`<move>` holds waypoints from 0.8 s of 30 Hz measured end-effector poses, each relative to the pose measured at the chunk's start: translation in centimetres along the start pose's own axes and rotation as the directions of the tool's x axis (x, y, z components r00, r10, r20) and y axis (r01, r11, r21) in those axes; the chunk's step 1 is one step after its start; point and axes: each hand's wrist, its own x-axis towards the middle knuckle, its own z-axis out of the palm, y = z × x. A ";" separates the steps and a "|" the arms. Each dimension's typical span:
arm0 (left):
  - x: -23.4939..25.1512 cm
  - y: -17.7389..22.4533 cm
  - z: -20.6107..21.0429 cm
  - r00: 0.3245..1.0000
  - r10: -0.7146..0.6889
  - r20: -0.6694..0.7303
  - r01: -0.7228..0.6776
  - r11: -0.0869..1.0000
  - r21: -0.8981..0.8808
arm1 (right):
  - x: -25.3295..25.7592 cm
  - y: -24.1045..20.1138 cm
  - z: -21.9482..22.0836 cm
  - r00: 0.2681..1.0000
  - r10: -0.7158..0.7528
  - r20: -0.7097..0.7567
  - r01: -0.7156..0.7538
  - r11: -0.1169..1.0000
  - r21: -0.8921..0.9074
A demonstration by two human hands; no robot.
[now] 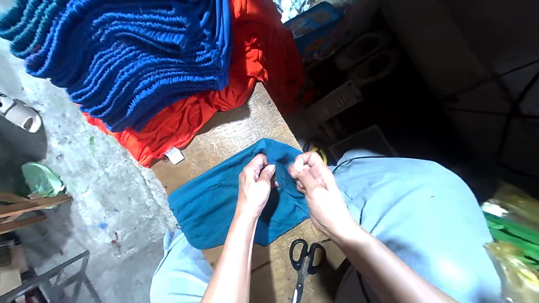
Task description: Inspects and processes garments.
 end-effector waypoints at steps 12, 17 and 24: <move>0.4 0.3 -1.3 0.983 -0.070 0.169 0.113 0.959 -0.259 | 1.1 1.4 -3.4 0.957 -0.281 0.067 0.284 0.876 -0.390; -0.1 0.3 -1.4 0.988 -0.067 0.138 0.099 0.966 -0.240 | 2.1 2.4 -1.8 0.933 -0.315 0.173 0.358 0.764 -0.537; -0.5 0.7 -1.5 0.987 -0.058 0.151 0.096 0.962 -0.257 | 0.1 3.3 -3.3 0.954 -0.300 0.021 0.279 0.857 -0.433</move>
